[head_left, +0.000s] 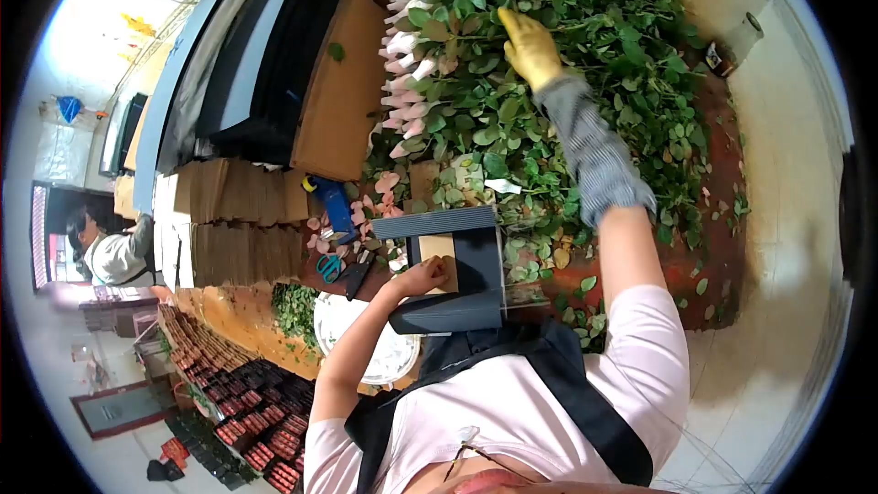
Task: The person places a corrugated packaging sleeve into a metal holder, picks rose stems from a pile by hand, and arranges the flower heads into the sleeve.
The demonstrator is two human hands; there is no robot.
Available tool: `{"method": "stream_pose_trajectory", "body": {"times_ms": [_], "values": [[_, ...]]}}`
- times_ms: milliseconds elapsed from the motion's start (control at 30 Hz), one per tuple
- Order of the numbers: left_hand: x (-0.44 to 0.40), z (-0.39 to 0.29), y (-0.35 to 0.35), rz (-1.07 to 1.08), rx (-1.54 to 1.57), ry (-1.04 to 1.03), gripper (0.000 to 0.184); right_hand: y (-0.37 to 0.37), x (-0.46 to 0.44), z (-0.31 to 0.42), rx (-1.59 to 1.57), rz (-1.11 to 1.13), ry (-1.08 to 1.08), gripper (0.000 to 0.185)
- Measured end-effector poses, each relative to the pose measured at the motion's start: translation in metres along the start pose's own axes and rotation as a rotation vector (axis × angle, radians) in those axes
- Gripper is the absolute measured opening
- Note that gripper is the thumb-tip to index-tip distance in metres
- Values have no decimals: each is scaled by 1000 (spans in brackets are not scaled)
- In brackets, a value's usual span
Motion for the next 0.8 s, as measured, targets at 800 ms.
{"method": "stream_pose_trajectory", "body": {"times_ms": [800], "values": [[-18,25,0,283,570,106,57,37,361,119,100,620,1,14]]}}
Point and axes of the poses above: each hand's wrist, its own x-axis away from the middle knuckle, its own y-axis out of the back of the hand, z = x × y, the point moved 10 cm from there along -x, towards the middle knuckle
